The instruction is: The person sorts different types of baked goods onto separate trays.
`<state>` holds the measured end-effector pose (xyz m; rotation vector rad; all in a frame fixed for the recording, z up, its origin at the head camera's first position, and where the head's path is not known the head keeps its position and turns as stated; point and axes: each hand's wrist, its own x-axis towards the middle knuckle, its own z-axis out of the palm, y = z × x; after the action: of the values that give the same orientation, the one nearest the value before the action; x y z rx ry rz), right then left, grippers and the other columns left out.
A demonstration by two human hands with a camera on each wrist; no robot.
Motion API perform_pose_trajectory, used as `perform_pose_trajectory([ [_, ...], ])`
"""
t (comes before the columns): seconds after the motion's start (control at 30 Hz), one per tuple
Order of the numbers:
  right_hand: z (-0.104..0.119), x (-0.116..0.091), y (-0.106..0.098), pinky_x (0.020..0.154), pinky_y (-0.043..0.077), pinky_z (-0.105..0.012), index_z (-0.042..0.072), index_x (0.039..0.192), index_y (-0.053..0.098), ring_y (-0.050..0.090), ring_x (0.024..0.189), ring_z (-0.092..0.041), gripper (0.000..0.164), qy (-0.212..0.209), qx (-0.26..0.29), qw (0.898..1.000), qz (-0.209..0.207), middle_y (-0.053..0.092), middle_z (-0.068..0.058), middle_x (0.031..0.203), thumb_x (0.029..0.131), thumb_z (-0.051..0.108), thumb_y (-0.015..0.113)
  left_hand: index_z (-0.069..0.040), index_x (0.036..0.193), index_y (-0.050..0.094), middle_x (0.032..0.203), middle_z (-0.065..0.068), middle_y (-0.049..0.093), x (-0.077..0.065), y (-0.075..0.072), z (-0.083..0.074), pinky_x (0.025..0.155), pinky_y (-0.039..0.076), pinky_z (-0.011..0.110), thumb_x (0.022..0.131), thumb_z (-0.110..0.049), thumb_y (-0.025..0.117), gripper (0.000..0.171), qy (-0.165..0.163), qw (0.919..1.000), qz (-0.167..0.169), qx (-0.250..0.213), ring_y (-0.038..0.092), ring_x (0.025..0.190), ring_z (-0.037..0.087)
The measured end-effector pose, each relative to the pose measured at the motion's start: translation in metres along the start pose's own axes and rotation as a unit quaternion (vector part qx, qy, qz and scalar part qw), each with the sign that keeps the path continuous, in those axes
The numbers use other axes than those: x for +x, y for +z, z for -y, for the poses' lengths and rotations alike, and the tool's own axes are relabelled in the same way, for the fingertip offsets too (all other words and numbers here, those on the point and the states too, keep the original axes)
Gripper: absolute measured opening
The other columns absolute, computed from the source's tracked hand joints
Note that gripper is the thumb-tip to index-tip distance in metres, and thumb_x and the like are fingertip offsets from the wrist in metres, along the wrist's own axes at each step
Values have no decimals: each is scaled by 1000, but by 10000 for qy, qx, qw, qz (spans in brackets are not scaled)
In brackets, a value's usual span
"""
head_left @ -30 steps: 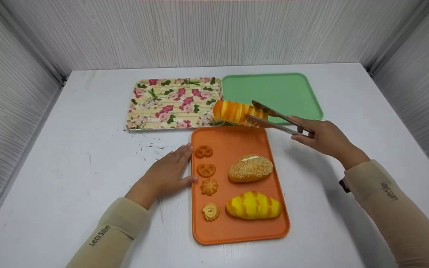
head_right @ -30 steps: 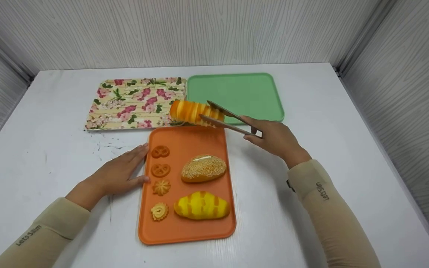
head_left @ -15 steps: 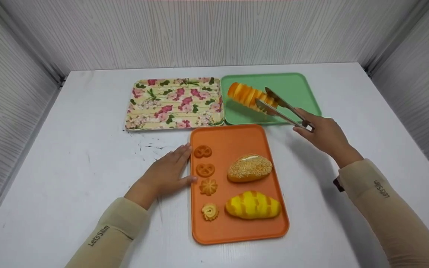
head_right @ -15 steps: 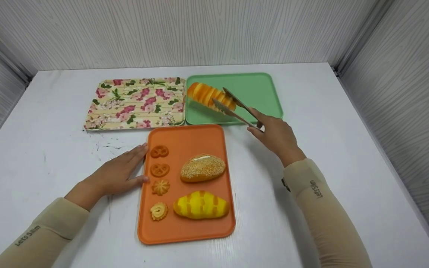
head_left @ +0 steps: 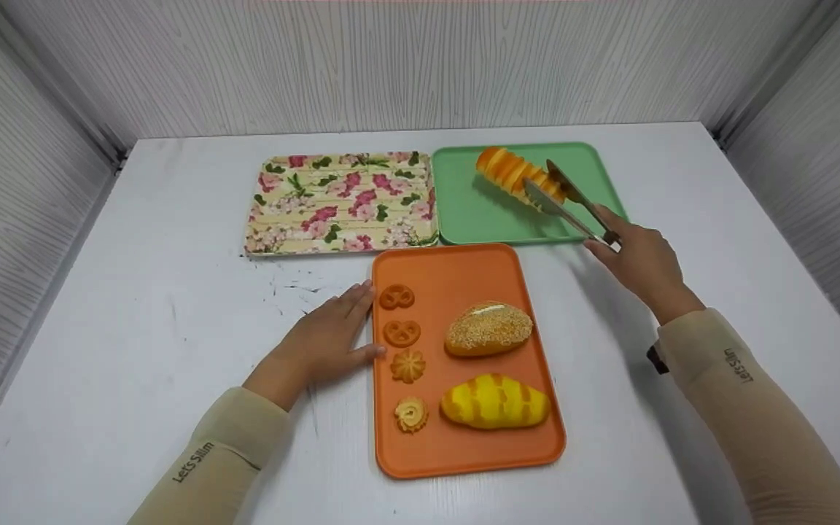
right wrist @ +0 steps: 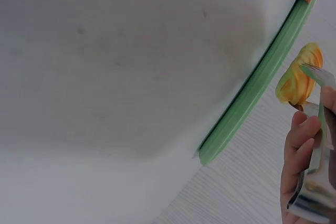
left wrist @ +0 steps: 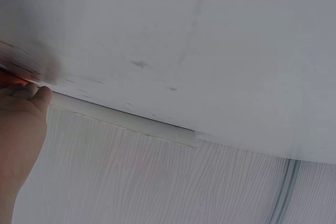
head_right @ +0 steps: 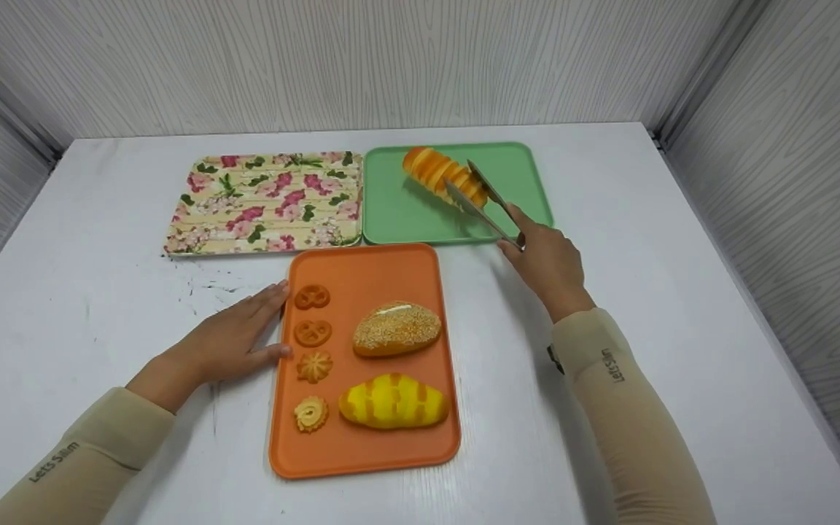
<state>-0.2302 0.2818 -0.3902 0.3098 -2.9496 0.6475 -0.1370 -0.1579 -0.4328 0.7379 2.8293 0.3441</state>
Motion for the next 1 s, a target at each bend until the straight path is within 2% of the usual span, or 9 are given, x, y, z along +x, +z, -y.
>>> perform_pose_trajectory([
  [0.3, -5, 0, -4, 50, 33, -37, 23, 151, 29, 45, 57, -25, 64, 559, 56, 9984, 55, 63, -16, 108, 96, 41, 55, -3, 153, 12, 158, 10, 10, 0, 0, 0, 113, 18, 42, 94, -61, 40, 87, 1, 10000, 8, -24, 11, 143, 25],
  [0.5, -7, -2, -6, 51, 32, -37, 22, 153, 25, 45, 58, -25, 65, 726, 114, 9973, 53, 61, -19, 109, 96, 38, 55, -3, 152, 13, 158, 10, 11, 0, 0, 0, 113, 18, 42, 94, -61, 39, 87, 32, 10000, -50, -46, 12, 143, 25],
  [0.73, -10, -2, -4, 54, 36, -40, 17, 153, 24, 50, 62, -28, 67, 767, 142, 9969, 30, 61, -23, 106, 97, 36, 55, -7, 153, 13, 159, 6, 10, -1, 2, 1, 113, 18, 42, 93, -63, 39, 86, -35, 9999, -113, -21, 11, 143, 23],
  [1.0, -17, -2, -5, 55, 33, -40, 14, 153, 23, 44, 62, -26, 67, 997, 207, 9948, 40, 54, -15, 79, 97, 38, 53, -6, 153, 12, 158, 6, 10, 0, 2, 1, 113, 18, 41, 93, -63, 39, 87, -12, 9999, -124, -17, 11, 143, 23],
])
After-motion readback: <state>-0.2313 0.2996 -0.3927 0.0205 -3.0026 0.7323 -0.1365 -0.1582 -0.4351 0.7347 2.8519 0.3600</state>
